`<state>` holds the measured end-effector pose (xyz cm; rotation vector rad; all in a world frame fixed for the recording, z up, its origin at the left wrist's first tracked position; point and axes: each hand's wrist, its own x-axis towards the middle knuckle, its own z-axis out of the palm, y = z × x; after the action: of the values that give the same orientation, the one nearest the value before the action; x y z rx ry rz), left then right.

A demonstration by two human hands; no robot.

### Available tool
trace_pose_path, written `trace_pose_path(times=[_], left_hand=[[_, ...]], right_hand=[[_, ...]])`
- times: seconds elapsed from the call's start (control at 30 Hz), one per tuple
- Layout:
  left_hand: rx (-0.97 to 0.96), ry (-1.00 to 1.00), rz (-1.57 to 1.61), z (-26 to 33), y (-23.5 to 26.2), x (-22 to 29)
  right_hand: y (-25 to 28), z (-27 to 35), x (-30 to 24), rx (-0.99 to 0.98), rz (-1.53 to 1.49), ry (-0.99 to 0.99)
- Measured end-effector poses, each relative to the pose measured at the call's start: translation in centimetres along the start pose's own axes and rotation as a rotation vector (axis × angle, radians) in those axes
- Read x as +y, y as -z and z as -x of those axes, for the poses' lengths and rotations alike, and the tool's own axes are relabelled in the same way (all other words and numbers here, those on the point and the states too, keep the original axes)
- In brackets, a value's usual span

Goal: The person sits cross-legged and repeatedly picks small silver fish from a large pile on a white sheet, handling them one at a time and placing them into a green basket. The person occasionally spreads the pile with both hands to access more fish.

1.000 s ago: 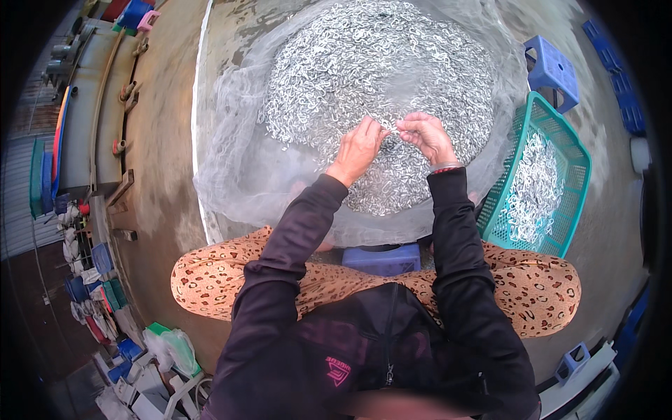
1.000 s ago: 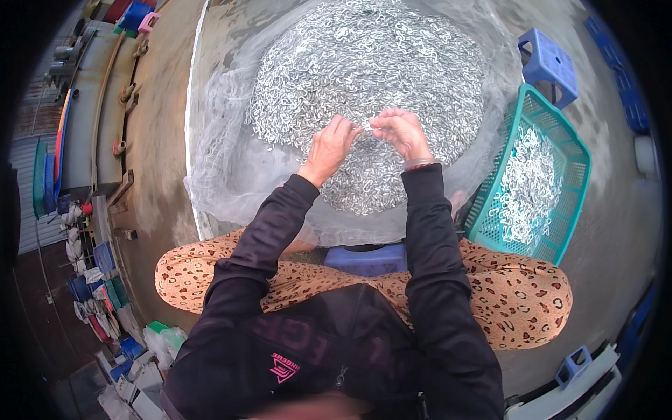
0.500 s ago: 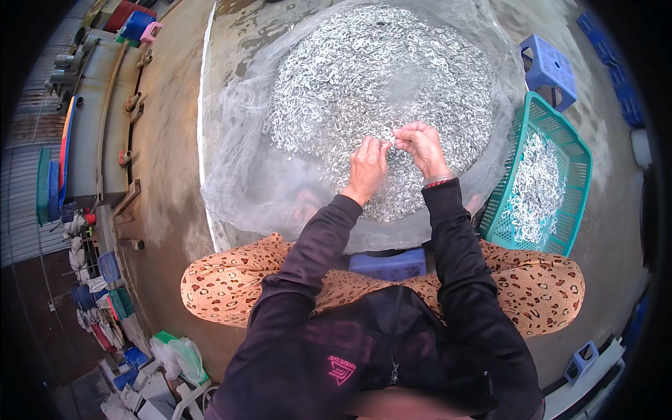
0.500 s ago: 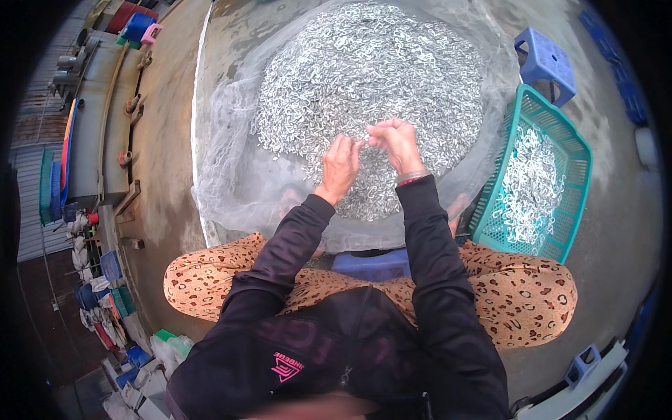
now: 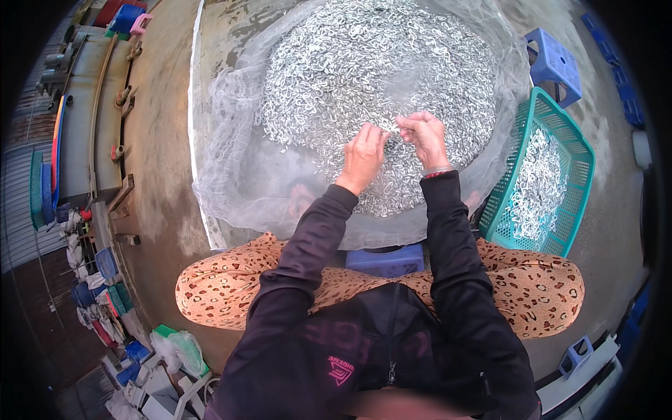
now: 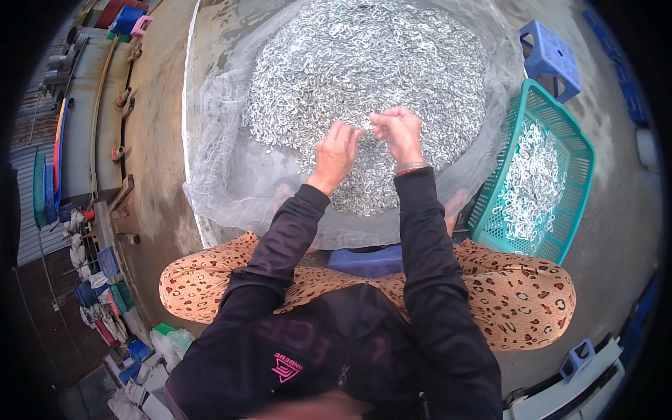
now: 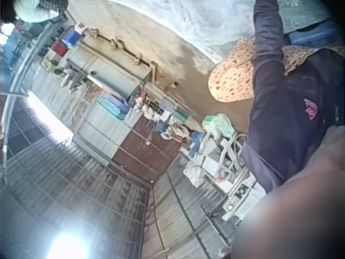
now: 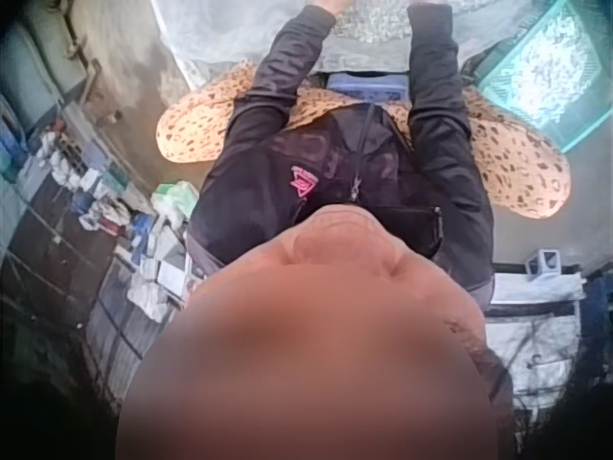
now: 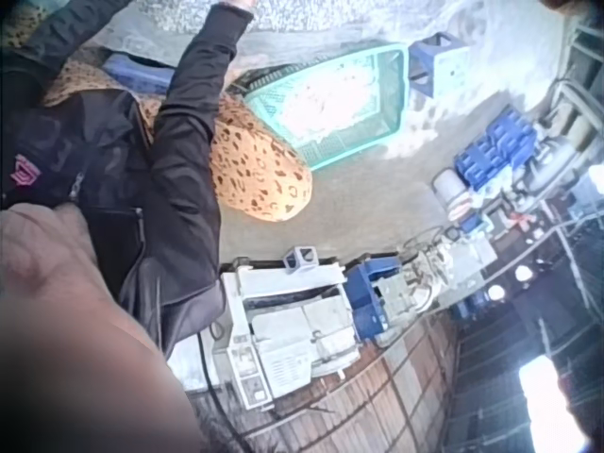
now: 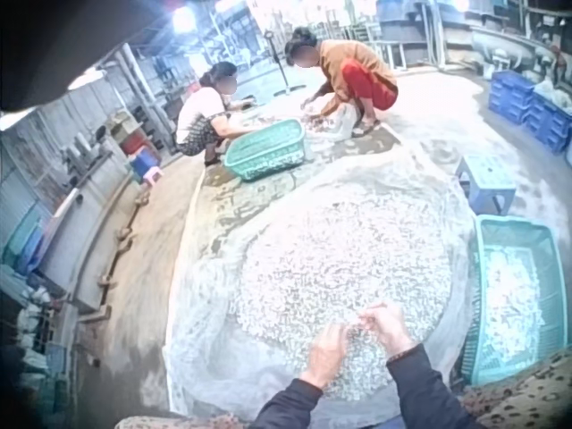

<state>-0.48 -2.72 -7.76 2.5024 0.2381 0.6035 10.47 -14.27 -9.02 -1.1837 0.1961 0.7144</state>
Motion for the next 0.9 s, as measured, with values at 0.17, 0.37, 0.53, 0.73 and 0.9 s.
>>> trace_pose_path(times=[0.17, 0.37, 0.53, 0.73, 0.9], left_hand=[[0.003, 0.07, 0.094, -0.4, 1.3, -2.3], [-0.221, 0.372, 0.504, -1.7, 2.7, -3.9], [-0.313, 0.3, 0.441, -2.6, 3.1, -2.9], [-0.256, 0.211, 0.271, -2.7, 3.0, -2.3], [-0.193, 0.073, 0.063, -2.3, 3.0, -1.8]], right_hand=[[1.5, 0.0, -1.1, -0.266, 0.137, -0.227], [2.6, 0.6, -0.5, -0.601, -0.452, -0.316], [2.4, 0.8, 0.0, -0.62, -0.54, -0.346], [1.7, -0.1, 0.9, -0.392, -0.138, -0.174], [1.1, -0.4, 1.2, -0.282, -0.123, -0.141]])
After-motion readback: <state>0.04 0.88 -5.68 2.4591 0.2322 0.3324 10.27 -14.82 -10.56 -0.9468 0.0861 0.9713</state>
